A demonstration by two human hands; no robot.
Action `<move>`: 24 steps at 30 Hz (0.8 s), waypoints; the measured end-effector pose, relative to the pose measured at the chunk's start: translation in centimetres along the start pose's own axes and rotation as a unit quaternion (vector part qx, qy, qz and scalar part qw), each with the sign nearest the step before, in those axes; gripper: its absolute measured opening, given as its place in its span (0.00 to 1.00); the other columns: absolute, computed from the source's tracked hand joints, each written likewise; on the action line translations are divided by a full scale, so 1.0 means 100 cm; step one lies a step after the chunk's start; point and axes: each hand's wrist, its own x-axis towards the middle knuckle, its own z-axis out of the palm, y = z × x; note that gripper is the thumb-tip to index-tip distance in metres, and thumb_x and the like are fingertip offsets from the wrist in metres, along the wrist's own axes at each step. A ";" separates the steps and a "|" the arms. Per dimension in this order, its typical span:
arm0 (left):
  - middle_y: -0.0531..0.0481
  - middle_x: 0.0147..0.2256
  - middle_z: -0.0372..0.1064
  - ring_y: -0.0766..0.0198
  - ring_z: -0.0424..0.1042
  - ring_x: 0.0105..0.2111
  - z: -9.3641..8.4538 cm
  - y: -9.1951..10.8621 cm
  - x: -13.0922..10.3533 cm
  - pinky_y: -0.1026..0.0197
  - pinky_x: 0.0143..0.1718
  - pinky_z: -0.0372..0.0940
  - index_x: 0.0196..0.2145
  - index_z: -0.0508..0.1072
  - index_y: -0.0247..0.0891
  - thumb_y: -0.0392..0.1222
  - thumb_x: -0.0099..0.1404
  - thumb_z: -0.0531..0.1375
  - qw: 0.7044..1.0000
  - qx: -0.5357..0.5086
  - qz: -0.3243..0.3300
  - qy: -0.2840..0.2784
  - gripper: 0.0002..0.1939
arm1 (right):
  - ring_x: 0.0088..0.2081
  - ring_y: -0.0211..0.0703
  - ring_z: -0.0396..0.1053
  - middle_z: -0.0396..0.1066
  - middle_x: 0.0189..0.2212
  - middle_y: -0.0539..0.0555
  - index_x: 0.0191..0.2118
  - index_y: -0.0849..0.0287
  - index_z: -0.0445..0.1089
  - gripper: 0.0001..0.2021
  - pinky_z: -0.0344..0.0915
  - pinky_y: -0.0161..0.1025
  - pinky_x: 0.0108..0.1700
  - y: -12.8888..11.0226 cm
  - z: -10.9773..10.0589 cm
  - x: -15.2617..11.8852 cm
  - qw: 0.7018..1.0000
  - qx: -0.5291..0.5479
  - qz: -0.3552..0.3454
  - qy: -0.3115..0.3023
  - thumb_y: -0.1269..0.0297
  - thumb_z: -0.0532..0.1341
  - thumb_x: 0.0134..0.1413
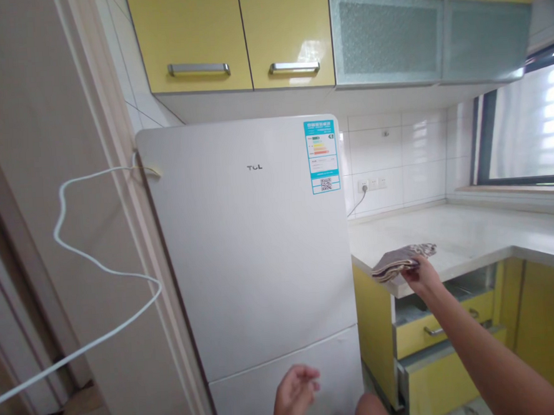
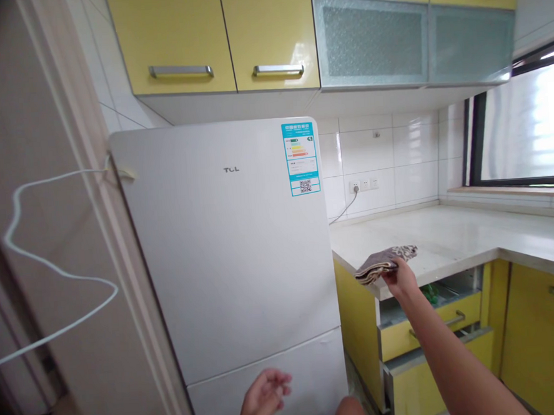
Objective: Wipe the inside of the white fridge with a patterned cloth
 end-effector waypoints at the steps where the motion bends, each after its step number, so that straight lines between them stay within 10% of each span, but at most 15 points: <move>1: 0.41 0.40 0.80 0.56 0.76 0.38 0.013 0.018 0.006 0.57 0.39 0.66 0.34 0.77 0.39 0.61 0.47 0.71 1.000 -0.004 0.015 -0.026 0.25 | 0.17 0.30 0.61 0.62 0.15 0.43 0.24 0.56 0.60 0.10 0.62 0.27 0.20 -0.003 0.001 -0.008 1.000 -0.004 0.007 -0.005 0.75 0.58 0.52; 7: 0.35 0.59 0.69 0.48 0.67 0.59 0.108 0.096 0.029 0.48 0.63 0.57 0.50 0.74 0.39 0.49 0.55 0.68 0.978 -0.075 0.048 -0.187 0.25 | 0.21 0.38 0.69 0.71 0.21 0.50 0.31 0.60 0.69 0.04 0.69 0.36 0.24 -0.005 -0.012 -0.076 0.994 -0.057 0.044 -0.084 0.68 0.63 0.45; 11: 0.38 0.67 0.57 0.49 0.59 0.66 0.142 0.091 0.028 0.47 0.63 0.57 0.61 0.63 0.43 0.53 0.58 0.67 0.971 -0.135 -0.033 -0.194 0.37 | 0.25 0.43 0.73 0.76 0.27 0.51 0.40 0.59 0.72 0.18 0.70 0.39 0.27 0.011 -0.021 -0.140 0.982 -0.114 0.027 -0.146 0.58 0.68 0.41; 14: 0.40 0.61 0.66 0.52 0.67 0.60 0.141 0.080 0.018 0.51 0.56 0.65 0.63 0.60 0.44 0.57 0.59 0.66 0.951 -0.212 -0.075 -0.212 0.38 | 0.33 0.48 0.75 0.79 0.33 0.53 0.44 0.59 0.74 0.22 0.72 0.42 0.35 0.031 -0.016 -0.189 0.946 -0.227 -0.013 -0.232 0.56 0.70 0.40; 16: 0.42 0.53 0.74 0.54 0.73 0.53 0.130 0.074 0.008 0.55 0.53 0.68 0.58 0.66 0.41 0.57 0.58 0.66 0.939 -0.273 -0.070 -0.199 0.34 | 0.40 0.51 0.75 0.79 0.36 0.55 0.44 0.59 0.75 0.18 0.71 0.46 0.44 0.048 -0.008 -0.220 0.873 -0.340 -0.072 -0.343 0.56 0.66 0.47; 21: 0.43 0.41 0.80 0.56 0.79 0.43 0.070 0.057 -0.021 0.57 0.44 0.73 0.43 0.76 0.36 0.57 0.57 0.66 0.919 -0.353 -0.167 -0.043 0.24 | 0.45 0.52 0.68 0.74 0.41 0.58 0.40 0.54 0.75 0.11 0.66 0.52 0.51 0.095 0.014 -0.284 0.569 -0.547 -0.336 -0.514 0.60 0.56 0.60; 24: 0.46 0.41 0.81 0.58 0.78 0.46 0.017 0.044 -0.037 0.59 0.46 0.73 0.37 0.78 0.40 0.55 0.56 0.66 0.935 -0.319 -0.120 0.099 0.17 | 0.52 0.51 0.65 0.72 0.49 0.57 0.49 0.53 0.72 0.14 0.61 0.52 0.58 0.126 0.020 -0.314 0.484 -0.536 -0.358 -0.593 0.58 0.58 0.60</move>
